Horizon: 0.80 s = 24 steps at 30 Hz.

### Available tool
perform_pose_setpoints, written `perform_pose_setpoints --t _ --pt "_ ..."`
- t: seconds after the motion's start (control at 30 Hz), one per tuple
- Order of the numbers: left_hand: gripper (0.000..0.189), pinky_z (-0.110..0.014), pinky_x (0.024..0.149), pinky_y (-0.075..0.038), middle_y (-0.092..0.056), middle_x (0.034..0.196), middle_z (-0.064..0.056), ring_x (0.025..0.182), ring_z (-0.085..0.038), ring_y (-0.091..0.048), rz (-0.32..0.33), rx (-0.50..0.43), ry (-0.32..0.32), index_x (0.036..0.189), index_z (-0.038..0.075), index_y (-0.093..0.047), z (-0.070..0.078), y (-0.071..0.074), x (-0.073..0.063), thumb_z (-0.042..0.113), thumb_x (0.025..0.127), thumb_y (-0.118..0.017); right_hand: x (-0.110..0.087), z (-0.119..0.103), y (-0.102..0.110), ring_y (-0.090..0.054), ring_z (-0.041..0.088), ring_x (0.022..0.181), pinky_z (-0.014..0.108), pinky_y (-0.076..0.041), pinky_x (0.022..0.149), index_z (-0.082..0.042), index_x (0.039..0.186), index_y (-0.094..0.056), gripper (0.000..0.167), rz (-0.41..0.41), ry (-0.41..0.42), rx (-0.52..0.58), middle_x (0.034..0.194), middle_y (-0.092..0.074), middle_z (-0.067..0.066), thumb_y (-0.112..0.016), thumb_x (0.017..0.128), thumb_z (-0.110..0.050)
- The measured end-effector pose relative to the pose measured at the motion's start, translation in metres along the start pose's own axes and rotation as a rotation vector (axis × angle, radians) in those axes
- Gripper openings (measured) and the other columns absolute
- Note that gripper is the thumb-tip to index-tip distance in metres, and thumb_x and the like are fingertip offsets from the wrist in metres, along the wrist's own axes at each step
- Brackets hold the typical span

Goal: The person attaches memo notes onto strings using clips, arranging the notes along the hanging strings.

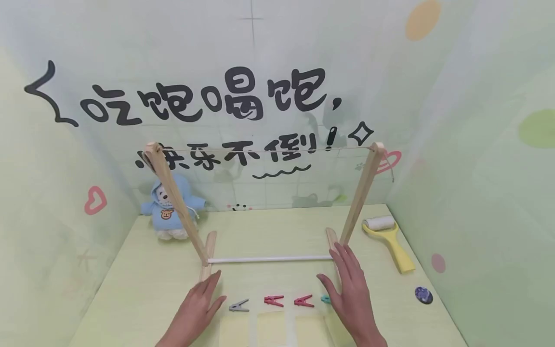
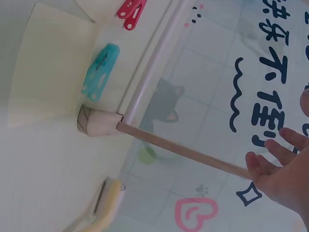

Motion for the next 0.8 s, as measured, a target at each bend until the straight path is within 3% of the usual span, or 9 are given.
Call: perform_pose_setpoints --t 0.13,0.23,0.37,0.47,0.67,0.8 --pt "0.052 -0.049 0.082 -0.063 -0.078 0.115 -0.019 0.098 -0.035 -0.076 0.004 -0.012 0.075 0.133 -0.004 -0.070 0.000 -0.016 -0.010 0.020 0.091 -0.089 -0.002 -0.003 -0.011 -0.041 0.019 0.159 0.012 -0.023 0.126 0.006 0.142 -0.064 0.071 0.001 -0.015 0.062 0.151 -0.059 0.029 -0.054 0.112 -0.057" --pt "0.052 -0.048 0.076 -0.063 -0.075 0.110 -0.018 0.093 -0.035 -0.073 -0.030 -0.071 0.121 0.126 -0.004 -0.071 -0.005 -0.034 -0.019 0.022 0.087 -0.092 -0.002 -0.006 -0.019 -0.049 0.021 0.151 0.010 -0.025 0.123 0.003 0.140 -0.067 0.064 -0.008 -0.013 0.078 0.148 -0.061 0.026 -0.056 0.112 -0.053" --pt "0.059 -0.051 0.077 -0.063 -0.066 0.114 -0.017 0.098 -0.037 -0.070 -0.180 -0.234 0.261 0.128 -0.006 -0.067 -0.009 -0.049 -0.029 0.024 0.085 -0.094 0.000 -0.011 -0.028 -0.057 0.026 0.138 0.009 -0.028 0.120 0.000 0.135 -0.070 0.057 -0.015 0.005 0.104 0.144 -0.065 0.021 -0.057 0.113 -0.050" --pt "0.064 -0.051 0.075 -0.061 -0.060 0.122 -0.014 0.105 -0.038 -0.067 -0.262 -0.327 0.385 0.133 -0.003 -0.065 -0.008 -0.051 -0.031 0.025 0.083 -0.096 0.004 -0.014 -0.034 -0.061 0.028 0.132 0.009 -0.030 0.119 0.000 0.132 -0.072 0.057 -0.021 0.028 0.119 0.141 -0.067 0.018 -0.055 0.113 -0.051" --pt "0.065 -0.041 0.068 -0.056 -0.054 0.123 -0.010 0.105 -0.032 -0.059 -0.256 -0.456 0.458 0.136 0.006 -0.060 -0.004 -0.058 -0.031 0.017 0.082 -0.095 0.007 -0.021 -0.048 -0.064 0.031 0.123 0.010 -0.033 0.116 -0.001 0.127 -0.073 0.057 -0.028 0.072 0.129 0.134 -0.070 0.016 -0.052 0.114 -0.052" --pt "0.059 -0.048 0.073 -0.057 -0.053 0.125 -0.012 0.109 -0.034 -0.057 -0.278 -0.503 0.500 0.131 0.009 -0.061 -0.004 -0.059 -0.030 0.010 0.082 -0.093 0.012 -0.030 -0.069 -0.067 0.033 0.118 0.029 -0.049 0.106 -0.001 0.123 -0.074 0.056 -0.068 0.141 0.085 0.129 -0.072 0.015 -0.052 0.114 -0.051"
Point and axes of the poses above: each hand's wrist, its own x-axis towards the middle knuckle, its own y-axis out of the back of the hand, z = x × y, the point moved 1 cm from there along x, towards the middle knuckle
